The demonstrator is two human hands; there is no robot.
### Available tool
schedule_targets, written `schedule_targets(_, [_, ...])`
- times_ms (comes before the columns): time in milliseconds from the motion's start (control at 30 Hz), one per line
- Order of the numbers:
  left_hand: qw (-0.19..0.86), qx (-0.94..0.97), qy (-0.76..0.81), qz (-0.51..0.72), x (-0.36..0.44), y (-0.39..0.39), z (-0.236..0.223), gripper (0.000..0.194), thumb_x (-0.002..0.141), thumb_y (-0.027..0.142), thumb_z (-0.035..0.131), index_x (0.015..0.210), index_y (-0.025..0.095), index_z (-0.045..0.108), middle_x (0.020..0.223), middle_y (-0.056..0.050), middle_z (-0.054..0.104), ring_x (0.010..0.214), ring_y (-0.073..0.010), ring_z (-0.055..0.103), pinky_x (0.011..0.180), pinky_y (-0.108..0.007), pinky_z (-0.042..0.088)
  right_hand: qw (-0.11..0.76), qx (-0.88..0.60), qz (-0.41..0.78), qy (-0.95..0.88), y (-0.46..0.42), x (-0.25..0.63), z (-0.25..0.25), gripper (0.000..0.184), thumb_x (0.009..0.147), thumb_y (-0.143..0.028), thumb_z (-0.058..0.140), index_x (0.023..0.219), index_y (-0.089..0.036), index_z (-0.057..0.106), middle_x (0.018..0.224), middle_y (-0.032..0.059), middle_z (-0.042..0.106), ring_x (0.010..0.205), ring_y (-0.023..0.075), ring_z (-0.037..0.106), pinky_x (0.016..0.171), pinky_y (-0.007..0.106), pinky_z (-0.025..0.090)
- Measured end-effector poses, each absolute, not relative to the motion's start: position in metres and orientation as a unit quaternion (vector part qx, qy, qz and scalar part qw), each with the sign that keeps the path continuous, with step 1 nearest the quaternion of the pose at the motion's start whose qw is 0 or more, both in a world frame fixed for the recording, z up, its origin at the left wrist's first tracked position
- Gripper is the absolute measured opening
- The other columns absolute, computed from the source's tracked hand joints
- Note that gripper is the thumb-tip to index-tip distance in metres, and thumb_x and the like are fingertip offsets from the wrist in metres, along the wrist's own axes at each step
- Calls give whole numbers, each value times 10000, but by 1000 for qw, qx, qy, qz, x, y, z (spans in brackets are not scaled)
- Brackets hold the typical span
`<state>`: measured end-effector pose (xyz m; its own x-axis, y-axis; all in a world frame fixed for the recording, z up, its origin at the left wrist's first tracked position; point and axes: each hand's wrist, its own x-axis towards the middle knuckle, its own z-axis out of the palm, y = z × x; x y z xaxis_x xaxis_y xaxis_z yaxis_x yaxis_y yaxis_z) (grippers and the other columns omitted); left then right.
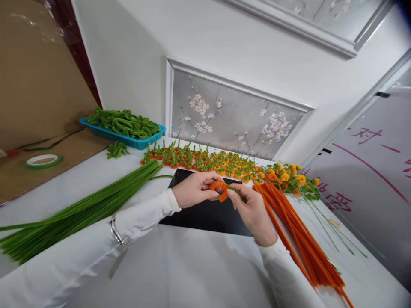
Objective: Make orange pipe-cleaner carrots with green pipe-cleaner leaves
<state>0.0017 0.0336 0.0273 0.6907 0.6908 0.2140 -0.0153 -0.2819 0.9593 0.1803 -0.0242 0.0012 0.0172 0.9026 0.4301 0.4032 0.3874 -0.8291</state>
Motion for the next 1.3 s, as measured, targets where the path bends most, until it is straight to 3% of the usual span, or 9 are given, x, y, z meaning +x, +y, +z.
schedule_targets(233, [264, 843, 316, 346, 5, 17, 28, 789, 568, 386, 779, 1241, 190, 416, 1166, -111, 546, 923, -231, 593, 768, -365, 498, 535, -517, 213, -633, -23, 174, -4, 227, 852, -371, 515, 901, -173, 613, 663, 9, 629, 508, 120, 511, 488, 228, 409])
schedule_targets(400, [166, 886, 291, 320, 5, 14, 26, 306, 778, 202, 562, 1079, 174, 513, 1053, -69, 574, 777, -158, 580, 751, -298, 464, 501, -503, 175, -683, -27, 167, -3, 247, 872, -343, 473, 933, -171, 639, 786, 37, 663, 648, 147, 579, 589, 244, 455])
schedule_targets(567, [183, 890, 293, 298, 1, 19, 23, 368, 785, 195, 519, 1143, 172, 434, 942, -54, 594, 722, -165, 576, 688, -279, 439, 413, -529, 145, -727, -27, 172, 0, 268, 878, -344, 456, 1026, -196, 623, 914, 57, 680, 746, 177, 620, 622, 264, 465])
schedule_targets(700, [223, 895, 260, 286, 1, 16, 19, 664, 723, 179, 584, 1309, 205, 272, 1111, -96, 532, 810, -190, 593, 735, -307, 444, 400, -523, 184, -729, -25, 173, -2, 227, 867, -325, 476, 1034, -206, 573, 956, 59, 668, 811, 190, 631, 664, 280, 480])
schedule_targets(800, [317, 872, 227, 297, 1, 17, 19, 799, 682, 149, 620, 1353, 243, 197, 1251, -134, 423, 735, -131, 580, 668, -279, 467, 440, -503, 213, -712, -21, 174, -6, 212, 843, -298, 514, 1025, -193, 540, 929, 59, 660, 820, 189, 627, 702, 294, 488])
schedule_targets(900, [450, 812, 225, 296, -2, 28, 22, 571, 752, 180, 561, 1267, 199, 314, 1211, -130, 453, 712, -97, 577, 624, -249, 486, 478, -496, 212, -693, -16, 179, -9, 223, 844, -287, 513, 1042, -187, 542, 923, 52, 650, 792, 172, 613, 709, 292, 486])
schedule_targets(1000, [514, 770, 266, 269, -5, 43, 23, 181, 836, 249, 472, 961, 123, 512, 806, -47, 596, 595, -91, 574, 557, -220, 478, 493, -500, 200, -683, -15, 183, -8, 306, 850, -302, 508, 1133, -192, 539, 946, 51, 645, 757, 161, 598, 689, 290, 489])
schedule_targets(1133, [511, 772, 283, 251, -5, 47, 21, 236, 848, 300, 486, 746, 102, 563, 628, -26, 598, 491, -78, 560, 485, -189, 456, 471, -485, 201, -709, -19, 177, -2, 308, 845, -323, 517, 1120, -204, 586, 967, 44, 652, 718, 144, 594, 665, 268, 495])
schedule_targets(1300, [523, 764, 289, 244, -3, 40, 22, 235, 817, 322, 550, 724, 106, 563, 645, -31, 630, 490, -78, 575, 461, -175, 456, 467, -490, 209, -706, -21, 172, 2, 256, 869, -352, 466, 918, -183, 652, 703, 13, 627, 577, 126, 564, 552, 233, 470])
